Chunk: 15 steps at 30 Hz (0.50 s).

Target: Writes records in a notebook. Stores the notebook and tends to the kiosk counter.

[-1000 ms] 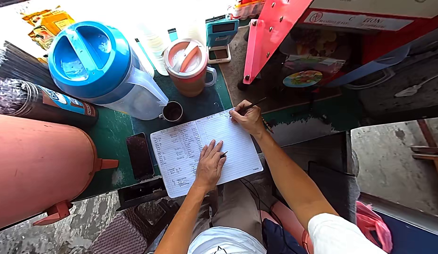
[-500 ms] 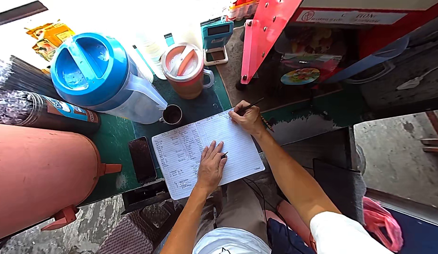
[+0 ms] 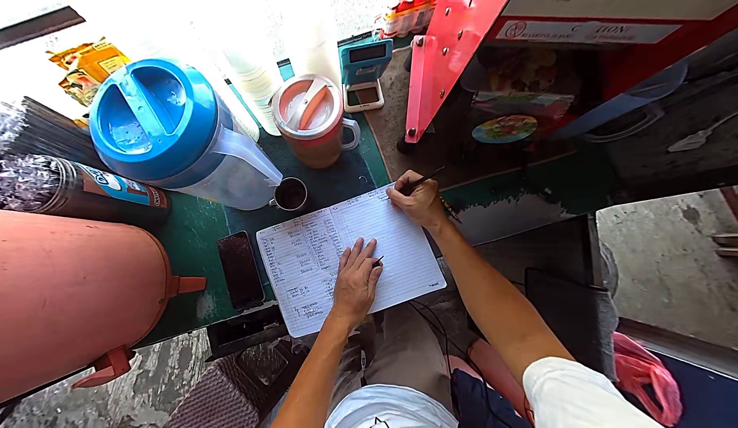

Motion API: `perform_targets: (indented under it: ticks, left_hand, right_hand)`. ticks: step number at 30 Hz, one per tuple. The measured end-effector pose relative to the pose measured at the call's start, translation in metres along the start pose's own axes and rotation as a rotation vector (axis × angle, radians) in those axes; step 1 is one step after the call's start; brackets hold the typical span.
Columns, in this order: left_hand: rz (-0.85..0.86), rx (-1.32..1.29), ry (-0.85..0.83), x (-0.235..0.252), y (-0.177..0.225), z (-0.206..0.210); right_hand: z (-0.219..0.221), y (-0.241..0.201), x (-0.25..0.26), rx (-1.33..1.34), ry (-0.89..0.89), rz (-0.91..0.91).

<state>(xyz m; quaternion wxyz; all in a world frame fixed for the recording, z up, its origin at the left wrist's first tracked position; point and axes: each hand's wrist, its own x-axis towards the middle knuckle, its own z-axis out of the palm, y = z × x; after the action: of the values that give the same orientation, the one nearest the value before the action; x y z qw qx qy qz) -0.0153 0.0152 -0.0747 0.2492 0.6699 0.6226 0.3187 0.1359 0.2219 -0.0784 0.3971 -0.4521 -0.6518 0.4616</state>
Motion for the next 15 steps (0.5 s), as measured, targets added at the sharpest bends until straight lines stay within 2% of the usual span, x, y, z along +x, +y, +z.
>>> perform_targets:
  ticks: [8,15]
  left_hand:
    - [0.005,-0.003,-0.006,0.001,0.001,-0.001]
    - [0.01,-0.005,-0.002,0.001,0.0,-0.001]
  right_hand:
    - [0.0,0.001,0.001,-0.072,0.017,-0.032]
    - [-0.012,-0.003,0.0,0.023,0.028,0.092]
